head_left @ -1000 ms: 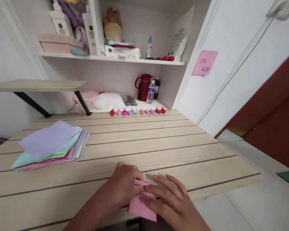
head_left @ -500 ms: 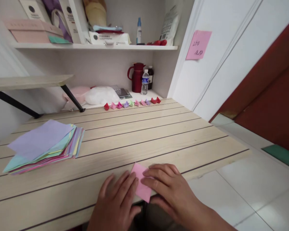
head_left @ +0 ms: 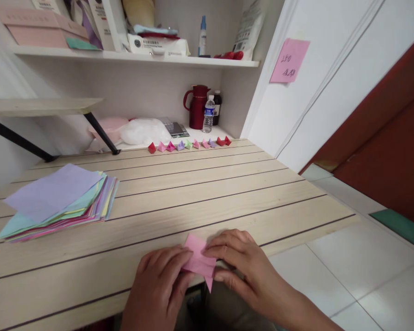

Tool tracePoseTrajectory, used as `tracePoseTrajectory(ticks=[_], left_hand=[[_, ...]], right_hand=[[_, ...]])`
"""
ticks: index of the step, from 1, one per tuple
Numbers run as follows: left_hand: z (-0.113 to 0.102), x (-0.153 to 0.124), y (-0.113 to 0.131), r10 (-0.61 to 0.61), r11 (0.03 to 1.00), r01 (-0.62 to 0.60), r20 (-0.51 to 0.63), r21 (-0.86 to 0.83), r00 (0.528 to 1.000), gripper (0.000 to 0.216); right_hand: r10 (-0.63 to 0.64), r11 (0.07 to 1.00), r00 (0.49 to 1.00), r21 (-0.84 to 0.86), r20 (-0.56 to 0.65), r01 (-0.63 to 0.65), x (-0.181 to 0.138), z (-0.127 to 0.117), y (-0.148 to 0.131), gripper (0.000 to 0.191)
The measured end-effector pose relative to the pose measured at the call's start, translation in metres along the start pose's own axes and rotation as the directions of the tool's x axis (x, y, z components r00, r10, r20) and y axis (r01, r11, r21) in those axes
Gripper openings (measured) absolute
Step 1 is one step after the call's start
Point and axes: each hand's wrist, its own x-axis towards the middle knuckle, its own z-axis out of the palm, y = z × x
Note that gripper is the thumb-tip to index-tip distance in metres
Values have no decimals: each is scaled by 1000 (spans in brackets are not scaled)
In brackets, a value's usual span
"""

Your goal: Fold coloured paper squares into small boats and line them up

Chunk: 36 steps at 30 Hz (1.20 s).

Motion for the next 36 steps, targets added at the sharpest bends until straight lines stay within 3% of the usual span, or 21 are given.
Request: tracePoseTrajectory(ticks=[3, 12, 21, 27, 32, 36], left_hand=[[2, 2, 1, -55, 997, 54, -26, -52, 998, 19], [3, 4, 6, -95, 994, 92, -64, -52, 993, 18], [18, -3, 8, -222, 965, 233, -98, 118, 970, 11], [27, -5, 10, -297, 925, 306, -77, 226, 952, 11], [26, 3, 14, -326, 897, 320, -33, 304, 945, 9], [23, 10, 16, -348, 874, 330, -14, 358, 937, 5]], right_hand=[[10, 1000, 1000, 10, -1, -10, 0, 1, 0, 39], [92, 996, 988, -6, -127, -93, 12, 15, -1, 11], [133, 989, 984, -55, -117, -140, 25, 20, 0, 17], [196, 974, 976, -95, -95, -205, 26, 24, 4, 4], [148, 979, 976, -118, -162, -168, 22, 29, 9, 39], [-90, 972, 973, -233, -213, 39, 21, 28, 9, 44]])
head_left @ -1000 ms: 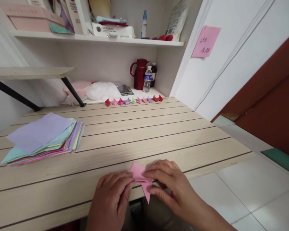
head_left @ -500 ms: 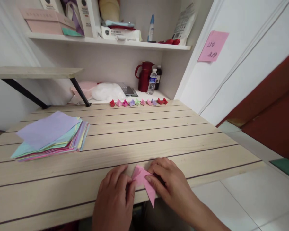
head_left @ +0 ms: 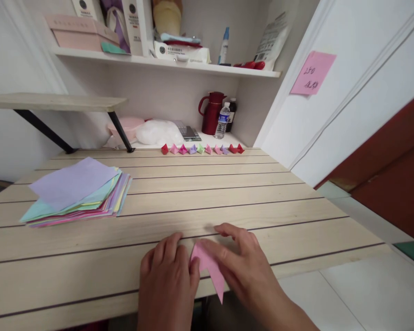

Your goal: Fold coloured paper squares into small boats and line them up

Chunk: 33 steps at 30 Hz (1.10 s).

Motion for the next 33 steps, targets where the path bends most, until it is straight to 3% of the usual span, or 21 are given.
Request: tracePoseTrajectory(ticks=[2, 5, 8, 12, 16, 18, 20, 23, 27, 30, 33], left_hand=[[0, 1, -2, 3, 1000, -3, -6, 16, 1000, 5], [1, -5, -12, 39, 999, -35, -111, 34, 993, 15], [2, -16, -24, 211, 977, -199, -202, 77, 956, 32], [3, -28, -34, 481, 868, -460, -88, 186, 872, 42], [5, -33, -38, 537, 826, -518, -29, 223, 843, 44], [7, -36, -39, 562, 812, -539, -48, 222, 826, 43], [8, -42, -40, 565, 815, -540, -82, 211, 821, 41], [7, -50, -41, 540, 840, -522, -130, 149, 832, 40], [-3, -45, -40, 484, 869, -492, -125, -49, 866, 31], [-13, -33, -36, 432, 881, -444, -104, -164, 896, 25], [-18, -22, -29, 342, 884, -379, -172, -275, 924, 25]], right_hand=[[-87, 996, 996, -34, 1, 87, 1, 0, 1, 37], [-108, 993, 993, -34, 50, 110, 1, 1, 2, 36], [-121, 992, 987, -25, 106, 124, 2, -1, 3, 40], [-142, 989, 985, -15, 95, 144, 4, -7, 0, 35], [-280, 952, 952, -90, 122, 291, -1, -14, -5, 39], [-376, 908, 910, -127, 174, 399, -9, -13, -8, 57], [-407, 891, 902, -157, 144, 426, -17, -8, -11, 53], [-327, 940, 945, -108, -9, 324, -28, 0, -18, 28], [-163, 980, 978, 93, -128, 176, -29, 2, -24, 18], [-75, 965, 989, 239, -129, 105, -25, 1, -26, 22], [162, 854, 984, 509, -68, -105, -22, -2, -29, 17]])
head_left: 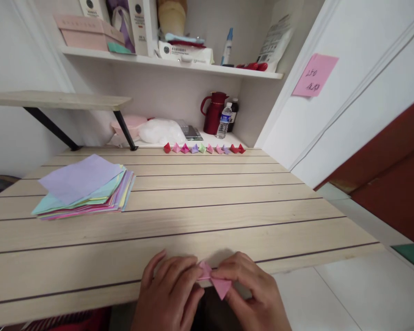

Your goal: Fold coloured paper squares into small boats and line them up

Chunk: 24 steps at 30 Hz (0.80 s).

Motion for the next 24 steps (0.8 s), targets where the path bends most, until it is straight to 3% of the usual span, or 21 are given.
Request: tracePoseTrajectory(ticks=[2, 4, 5, 7, 9, 11, 12, 14, 16, 18, 19, 22, 24], left_hand=[[1, 8, 5, -97, 986, 88, -57, -141, 994, 23], [2, 17, 12, -287, 899, 257, -33, -354, 957, 17], [3, 22, 16, -411, 793, 370, 24, -483, 911, 12], [1, 32, 23, -627, 416, 568, 229, -710, 745, 11], [-2, 42, 25, -674, -39, 612, 473, -790, 568, 25], [-5, 50, 20, -611, -330, 579, 636, -746, 471, 35], [-7, 53, 14, -578, -387, 581, 679, -716, 453, 37], [-11, 59, -2, -513, -329, 663, 716, -673, 473, 37], [-14, 66, -22, -408, -55, 777, 725, -627, 556, 32], [-13, 76, -41, -246, 336, 791, 762, -512, 598, 27], [-11, 81, -49, -196, 413, 766, 773, -493, 603, 23], [0, 99, -64, -38, 543, 681, 796, -491, 604, 17], [9, 108, -64, 54, 635, 571, 767, -521, 639, 16]], right_hand=[[286, 936, 957, 228, -55, -267, 3, 1, -4, 4], [544, 753, 837, 467, -47, -463, 7, 4, -7, 14], [623, 648, 782, 574, -21, -501, 10, 6, -9, 21], [677, 480, 735, 734, 38, -480, 15, 9, -12, 30], [658, 391, 748, 811, 85, -435, 17, 11, -13, 34], [617, 376, 778, 822, 123, -428, 16, 8, -11, 36], [591, 397, 795, 811, 133, -430, 15, 5, -9, 40], [561, 485, 821, 760, 109, -432, 12, -7, 0, 52], [571, 616, 821, 647, 26, -449, 12, -22, 14, 54], [542, 780, 837, 415, -72, -469, 16, -38, 30, 37], [478, 852, 874, 290, -92, -435, 18, -45, 36, 30], [171, 985, 985, -7, -36, -172, 28, -57, 45, 20], [-47, 986, 993, -157, 106, 64, 32, -59, 41, 27]])
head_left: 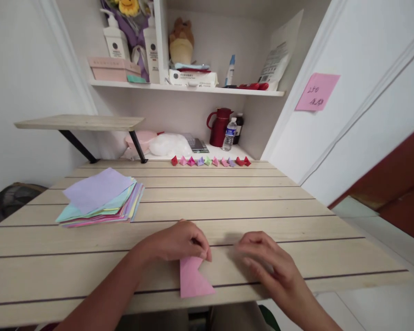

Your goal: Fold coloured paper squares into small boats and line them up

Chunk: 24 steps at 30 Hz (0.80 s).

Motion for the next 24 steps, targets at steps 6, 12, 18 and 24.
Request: tracePoseTrajectory(ticks=[6, 12, 18, 24], left_hand=[[24, 26, 11, 236, 928, -222, -9, 300, 972, 19], [21, 18, 4, 229, 891, -108, -232, 442, 945, 57], [42, -30, -1, 476, 574, 157, -484, 803, 734, 32], [95, -54, -25, 618, 261, 109, -253, 959, 744, 48]], right_hand=[[-240, 880, 953, -373, 185, 294, 4, 15, -15, 21], [-181, 852, 955, -448, 234, 271, 2, 22, -13, 26], [-204, 863, 940, -403, 275, 305, 7, 20, -15, 32], [-188, 910, 937, -307, 294, 279, -1, 19, -18, 33]])
